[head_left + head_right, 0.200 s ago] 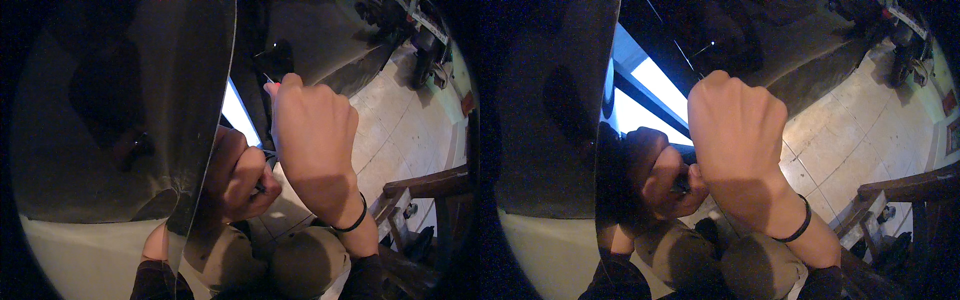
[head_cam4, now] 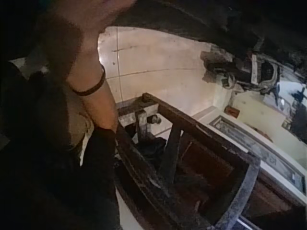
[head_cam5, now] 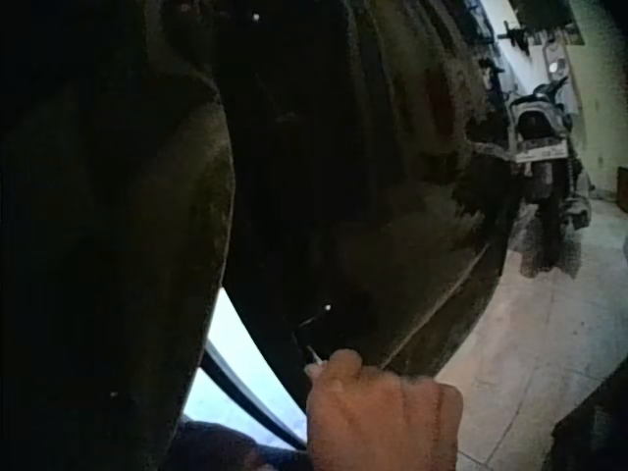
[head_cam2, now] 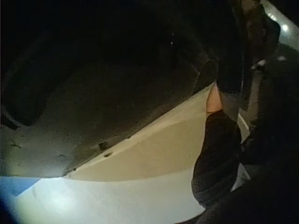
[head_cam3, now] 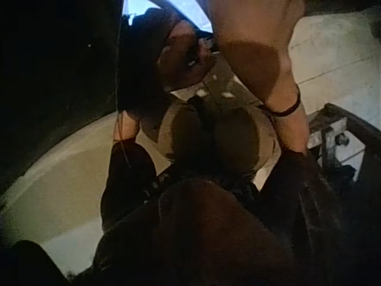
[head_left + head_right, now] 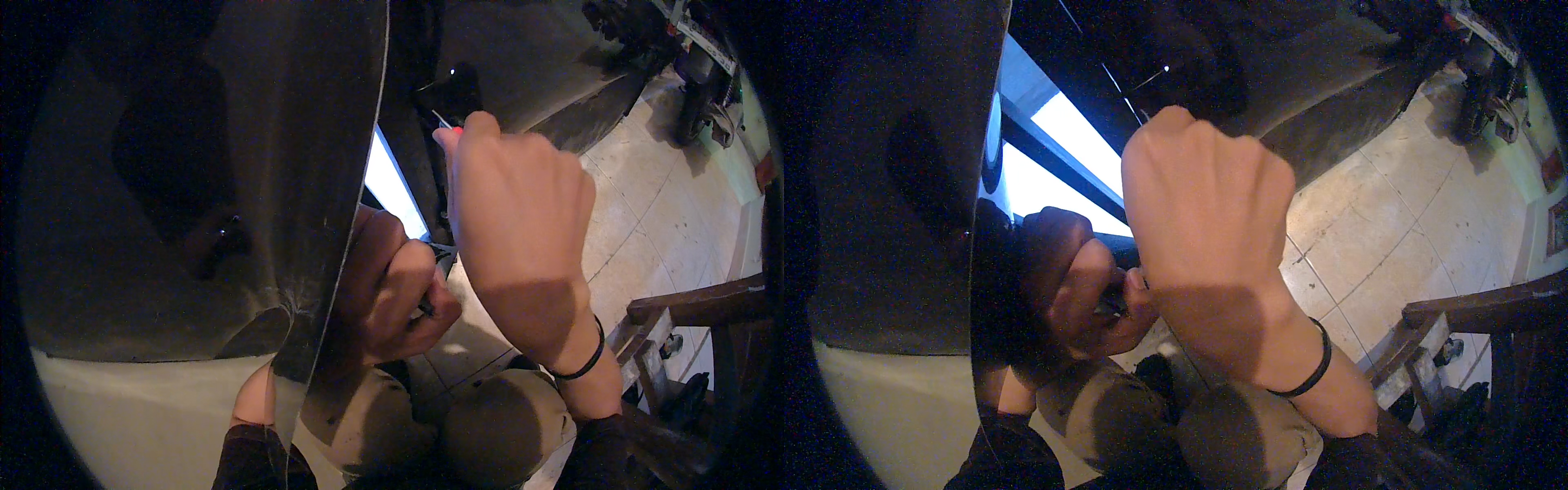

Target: The person applies a dark protective film onto a surface, smoothing it out with their hands and cutting the excess using a utility knife.

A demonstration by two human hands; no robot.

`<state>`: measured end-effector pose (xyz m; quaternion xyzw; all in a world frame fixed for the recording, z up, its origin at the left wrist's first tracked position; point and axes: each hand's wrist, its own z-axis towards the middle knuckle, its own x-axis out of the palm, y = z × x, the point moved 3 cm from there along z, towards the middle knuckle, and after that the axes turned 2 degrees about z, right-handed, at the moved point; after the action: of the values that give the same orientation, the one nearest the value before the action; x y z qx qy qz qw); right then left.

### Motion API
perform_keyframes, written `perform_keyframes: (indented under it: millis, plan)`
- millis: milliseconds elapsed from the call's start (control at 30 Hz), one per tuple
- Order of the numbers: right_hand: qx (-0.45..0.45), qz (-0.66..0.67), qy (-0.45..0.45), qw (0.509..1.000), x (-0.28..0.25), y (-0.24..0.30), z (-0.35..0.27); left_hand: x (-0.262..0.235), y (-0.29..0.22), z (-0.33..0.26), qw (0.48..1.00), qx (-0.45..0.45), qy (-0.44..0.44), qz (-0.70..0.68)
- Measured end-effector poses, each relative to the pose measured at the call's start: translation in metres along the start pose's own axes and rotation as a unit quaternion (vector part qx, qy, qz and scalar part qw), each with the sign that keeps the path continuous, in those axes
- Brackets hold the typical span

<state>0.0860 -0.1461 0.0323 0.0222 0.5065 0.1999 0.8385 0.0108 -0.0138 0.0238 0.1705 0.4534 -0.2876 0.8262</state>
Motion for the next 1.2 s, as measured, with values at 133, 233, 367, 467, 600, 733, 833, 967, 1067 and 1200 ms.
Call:
perform_keyframes:
  millis: [133,233,367,467,600,733,833,967,1067,1200]
  plan:
    - [-0.046,0.028,-0.083,0.995,0.017,-0.013,-0.002,0.009,0.006,0.002,1.0,-0.017,-0.024,0.01]
    - [-0.098,0.062,-0.146,0.982,0.028,-0.031,0.002,0.018,0.005,-0.001,0.998,-0.034,-0.04,0.017]
    - [-0.115,0.079,-0.15,0.979,0.025,-0.031,0.002,0.025,0.009,-0.005,0.997,-0.04,-0.064,0.009]
    - [-0.113,0.024,-0.072,0.991,0.011,-0.027,0.006,0.021,0.009,-0.002,0.998,-0.045,-0.047,0.001]
    - [-0.165,-0.005,-0.075,0.983,-0.008,-0.023,0.016,0.008,0.008,0.011,0.999,-0.015,-0.038,0.018]
    - [-0.207,-0.148,-0.08,0.964,-0.023,-0.013,0.022,0.007,0.012,0.012,0.999,-0.01,-0.034,0.005]
    - [-0.287,-0.082,-0.164,0.94,-0.018,-0.02,0.018,0.007,0.01,0.013,0.999,-0.033,0.003,-0.009]
    - [-0.294,-0.085,-0.15,0.94,-0.024,-0.016,0.019,0.005,0.01,0.017,0.999,-0.026,-0.038,-0.016]
    - [-0.323,-0.111,-0.168,0.925,-0.026,-0.019,0.026,0.008,0.01,0.019,0.999,-0.023,-0.037,-0.011]
    - [-0.339,-0.11,-0.166,0.919,-0.027,-0.017,0.031,0.008,0.01,0.019,0.999,-0.028,-0.031,-0.002]
